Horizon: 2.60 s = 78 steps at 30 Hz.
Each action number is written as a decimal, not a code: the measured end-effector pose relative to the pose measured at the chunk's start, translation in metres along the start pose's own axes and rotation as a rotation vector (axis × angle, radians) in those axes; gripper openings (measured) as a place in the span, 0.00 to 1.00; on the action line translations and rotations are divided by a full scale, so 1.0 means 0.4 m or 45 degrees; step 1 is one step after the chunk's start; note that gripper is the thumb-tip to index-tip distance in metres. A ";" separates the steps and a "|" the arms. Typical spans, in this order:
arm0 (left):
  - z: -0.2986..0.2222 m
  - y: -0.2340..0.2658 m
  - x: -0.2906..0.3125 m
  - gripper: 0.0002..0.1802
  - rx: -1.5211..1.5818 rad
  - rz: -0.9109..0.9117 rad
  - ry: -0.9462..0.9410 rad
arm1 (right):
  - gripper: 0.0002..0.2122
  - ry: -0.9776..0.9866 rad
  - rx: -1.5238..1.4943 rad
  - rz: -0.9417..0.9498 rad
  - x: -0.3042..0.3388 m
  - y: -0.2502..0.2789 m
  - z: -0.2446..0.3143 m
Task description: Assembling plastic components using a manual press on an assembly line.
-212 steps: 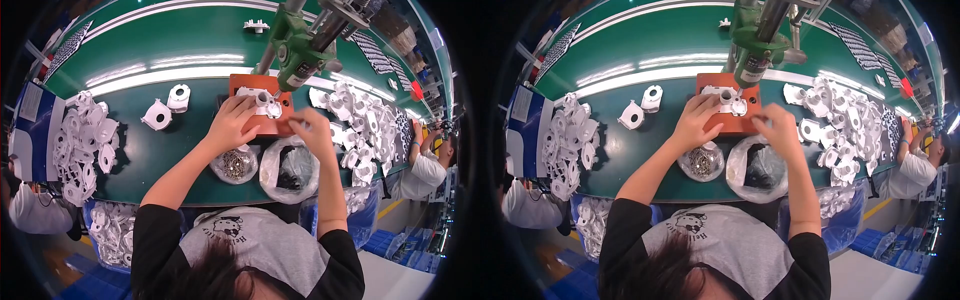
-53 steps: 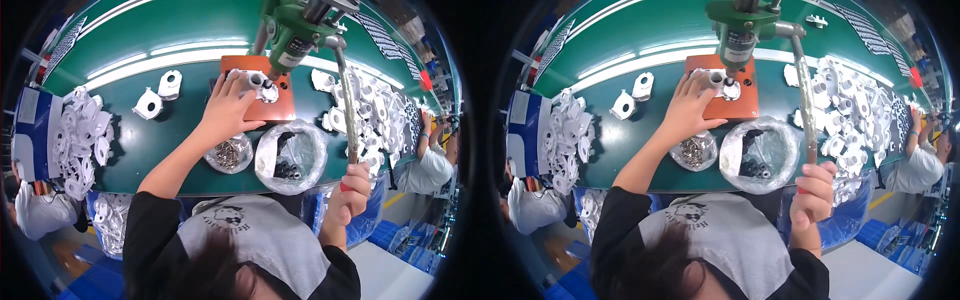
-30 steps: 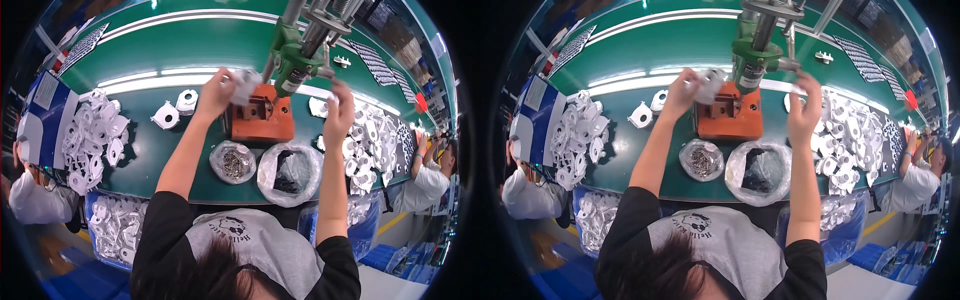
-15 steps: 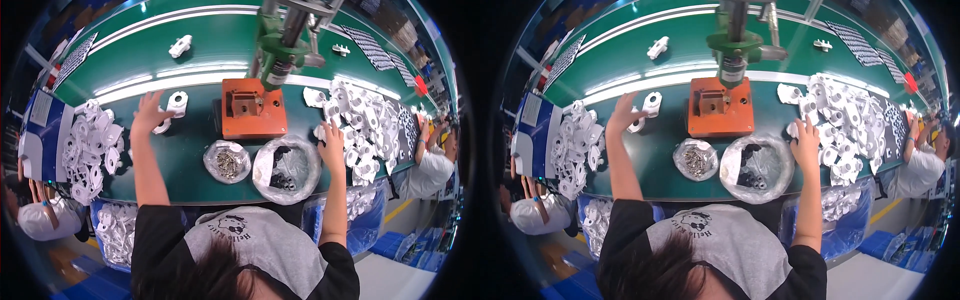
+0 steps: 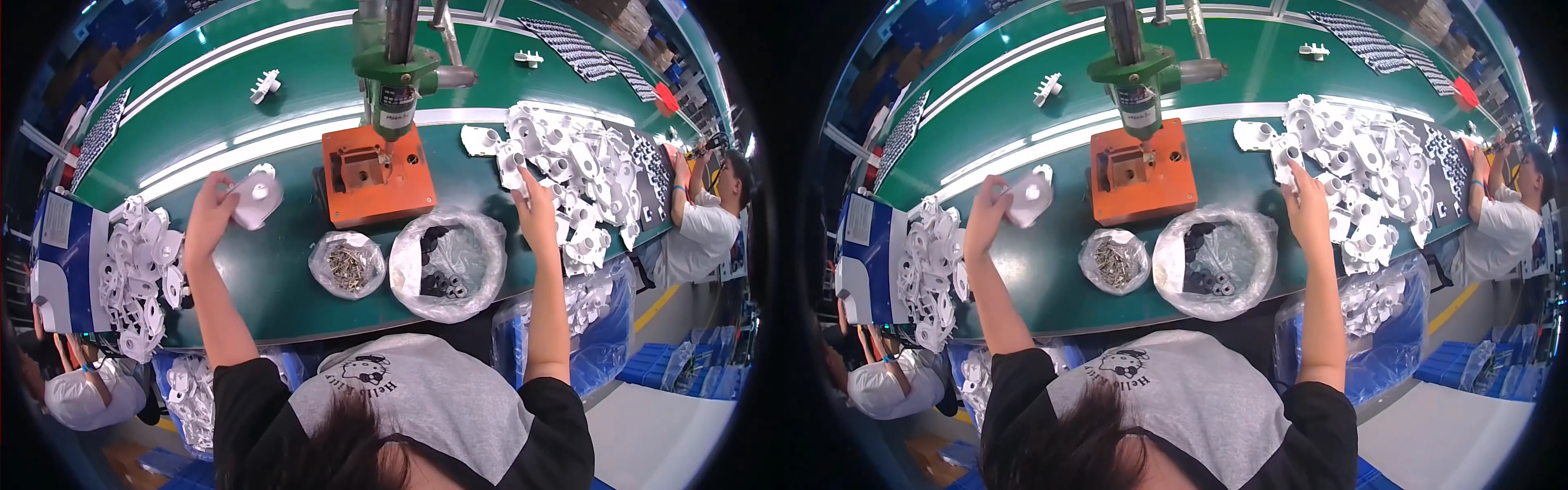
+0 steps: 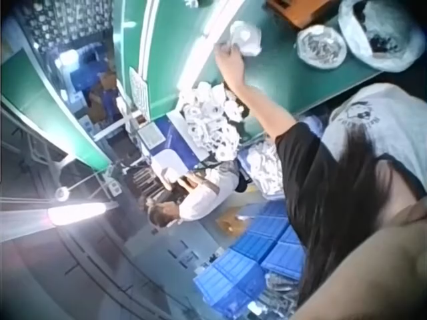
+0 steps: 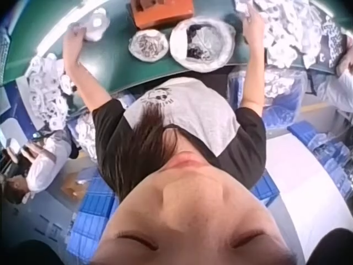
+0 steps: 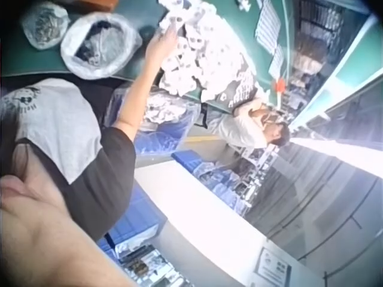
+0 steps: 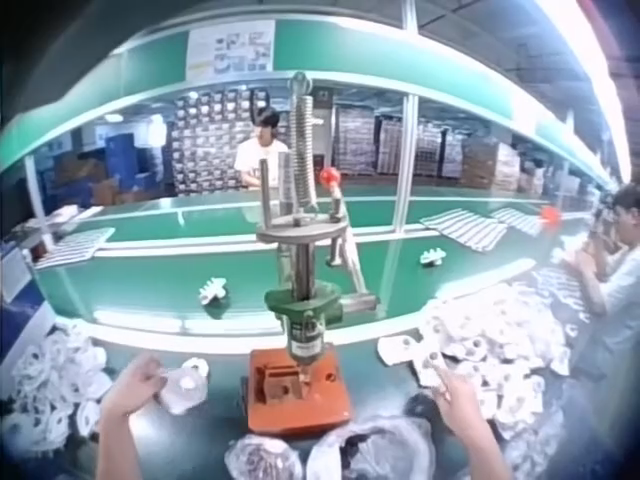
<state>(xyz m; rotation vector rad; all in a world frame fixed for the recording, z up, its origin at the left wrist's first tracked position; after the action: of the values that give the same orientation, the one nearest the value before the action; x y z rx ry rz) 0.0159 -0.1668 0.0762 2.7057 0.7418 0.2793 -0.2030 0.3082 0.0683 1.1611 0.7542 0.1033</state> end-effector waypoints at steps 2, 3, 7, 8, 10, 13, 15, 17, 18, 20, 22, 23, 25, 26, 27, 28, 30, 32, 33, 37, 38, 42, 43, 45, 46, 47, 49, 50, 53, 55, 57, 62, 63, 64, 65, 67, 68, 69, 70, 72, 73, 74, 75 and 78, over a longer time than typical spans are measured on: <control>-0.063 -0.070 0.000 0.18 0.243 0.086 -0.191 | 0.18 -0.538 -0.340 0.240 0.006 -0.012 -0.037; -0.101 -0.131 0.004 0.20 0.370 0.105 -0.244 | 0.16 -0.549 -0.452 0.162 0.011 -0.003 -0.041; -0.202 -0.373 0.065 0.32 0.435 0.360 -0.265 | 0.14 -0.552 -1.391 -0.076 -0.002 0.062 0.049; -0.213 -0.423 0.092 0.33 0.794 0.443 -0.257 | 0.13 -0.546 -1.682 -0.087 -0.009 0.079 0.097; -0.226 -0.476 0.142 0.38 0.685 0.579 -0.314 | 0.13 -0.476 -2.058 -0.043 -0.016 0.086 0.182; -0.285 -0.483 0.221 0.40 0.331 0.648 -0.416 | 0.14 -0.345 -2.199 0.096 -0.022 0.083 0.284; -0.301 -0.507 0.243 0.43 0.265 0.895 -0.410 | 0.14 -0.357 -2.273 0.152 -0.025 0.073 0.331; -0.287 -0.528 0.252 0.46 0.443 1.034 -0.431 | 0.14 -0.334 -2.272 0.288 -0.031 0.053 0.361; -0.290 -0.522 0.252 0.46 0.440 1.027 -0.433 | 0.17 -0.384 -2.410 0.296 -0.030 0.045 0.366; -0.300 -0.517 0.249 0.44 0.514 1.012 -0.389 | 0.17 -0.434 -2.429 0.356 -0.021 0.036 0.365; -0.286 -0.526 0.235 0.42 0.494 0.954 -0.331 | 0.16 -0.486 -2.467 0.425 -0.015 0.023 0.371; -0.273 -0.531 0.226 0.41 0.470 0.897 -0.271 | 0.16 -0.486 -2.461 0.430 -0.012 0.021 0.371; -0.271 -0.539 0.226 0.40 0.497 0.841 -0.310 | 0.16 -0.631 -2.464 0.417 0.001 0.003 0.363; -0.272 -0.533 0.223 0.39 0.517 0.786 -0.347 | 0.16 -0.631 -2.461 0.421 0.000 0.004 0.371; -0.267 -0.531 0.218 0.39 0.521 0.783 -0.346 | 0.17 -0.689 -2.393 0.366 -0.001 0.004 0.369; -0.265 -0.537 0.211 0.39 0.508 0.790 -0.328 | 0.18 -0.751 -2.331 0.302 0.001 0.004 0.355; -0.264 -0.549 0.205 0.39 0.490 0.799 -0.305 | 0.17 -0.692 -2.312 0.330 0.004 -0.004 0.344; -0.271 -0.532 0.205 0.39 0.464 0.717 -0.428 | 0.15 -0.726 -2.395 0.414 0.014 -0.017 0.359; -0.272 -0.527 0.203 0.39 0.465 0.714 -0.425 | 0.15 -0.761 -2.388 0.396 0.009 -0.014 0.361; -0.270 -0.530 0.200 0.38 0.397 0.714 -0.408 | 0.14 -0.732 -2.289 0.407 -0.003 -0.018 0.360; -0.275 -0.528 0.200 0.38 0.392 0.681 -0.469 | 0.14 -0.731 -2.289 0.408 0.002 -0.027 0.361; -0.253 -0.535 0.191 0.35 0.223 0.706 -0.335 | 0.13 -0.713 -2.190 0.286 0.013 -0.043 0.354; -0.252 -0.539 0.192 0.34 0.248 0.700 -0.392 | 0.13 -0.707 -2.156 0.254 0.014 -0.044 0.350; -0.258 -0.538 0.193 0.33 0.273 0.693 -0.449 | 0.13 -0.717 -2.144 0.231 0.015 -0.050 0.349; -0.255 -0.540 0.190 0.33 0.245 0.706 -0.390 | 0.13 -0.728 -2.130 0.205 0.014 -0.051 0.345; -0.249 -0.542 0.187 0.33 0.217 0.719 -0.330 | 0.13 -0.729 -2.131 0.203 0.012 -0.051 0.346; -0.251 -0.544 0.185 0.34 0.228 0.723 -0.327 | 0.11 -0.878 -2.243 0.231 0.017 -0.064 0.345; -0.252 -0.544 0.184 0.35 0.241 0.725 -0.324 | 0.11 -0.878 -2.244 0.229 0.017 -0.065 0.342; -0.259 -0.538 0.185 0.37 0.239 0.698 -0.383 | 0.09 -0.948 -2.326 0.321 0.028 -0.087 0.338; -0.251 -0.547 0.184 0.38 0.267 0.702 -0.407 | 0.09 -0.950 -2.358 0.334 0.027 -0.095 0.337; -0.252 -0.548 0.185 0.38 0.296 0.705 -0.429 | 0.10 -0.932 -2.275 0.254 0.023 -0.076 0.352; -0.234 -0.548 0.174 0.32 0.291 0.735 -0.210 | 0.10 -0.554 -2.071 0.168 0.012 -0.081 0.325; -0.232 -0.552 0.174 0.32 0.290 0.734 -0.211 | 0.10 -0.558 -2.010 0.122 0.015 -0.076 0.321; -0.233 -0.546 0.168 0.26 0.420 0.662 -0.234 | 0.10 -0.561 -1.950 0.078 0.018 -0.071 0.317; -0.231 -0.537 0.163 0.20 0.548 0.589 -0.257 | 0.10 -0.560 -1.951 0.080 0.021 -0.070 0.319; -0.225 -0.527 0.144 0.16 0.490 0.549 -0.309 | 0.11 -0.582 -1.910 0.108 0.031 -0.069 0.320; -0.235 -0.512 0.131 0.14 0.433 0.512 -0.363 | 0.12 -0.550 -1.893 0.162 0.037 -0.071 0.326; -0.229 -0.498 0.120 0.14 0.350 0.547 -0.269 | 0.13 -0.518 -1.875 0.214 0.046 -0.072 0.332; -0.202 -0.487 0.098 0.14 0.394 0.536 -0.216 | 0.14 -0.532 -1.792 0.297 0.061 -0.065 0.333; -0.173 -0.463 0.052 0.10 0.391 0.568 -0.156 | 0.14 -0.438 -1.709 0.321 0.072 -0.056 0.309; -0.159 -0.443 0.026 0.12 0.388 0.567 -0.175 | 0.14 -0.343 -1.626 0.353 0.080 -0.052 0.301; -0.154 -0.415 0.011 0.15 0.296 0.545 -0.087 | 0.14 -0.439 -1.578 0.418 0.106 -0.073 0.273; -0.132 -0.388 -0.034 0.18 0.070 0.450 -0.246 | 0.14 -0.441 -1.578 0.414 0.117 -0.061 0.254; -0.080 -0.352 -0.089 0.19 0.233 0.375 -0.067 | 0.14 -0.048 -0.591 0.940 0.193 -0.091 0.241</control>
<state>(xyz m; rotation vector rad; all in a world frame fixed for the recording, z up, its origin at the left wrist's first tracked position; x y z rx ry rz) -0.0876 -0.0630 0.0523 2.9828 0.3674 0.2157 -0.0993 0.2509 0.0177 0.9359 0.2117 0.8262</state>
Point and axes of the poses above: each hand's wrist, its own x-axis away from the middle knuckle, its own y-axis out of the back of the hand, z = x × y, the point moved 8 cm from there along -x, towards the middle knuckle, and after that the axes turned 8 degrees about x, right-handed, at the moved point
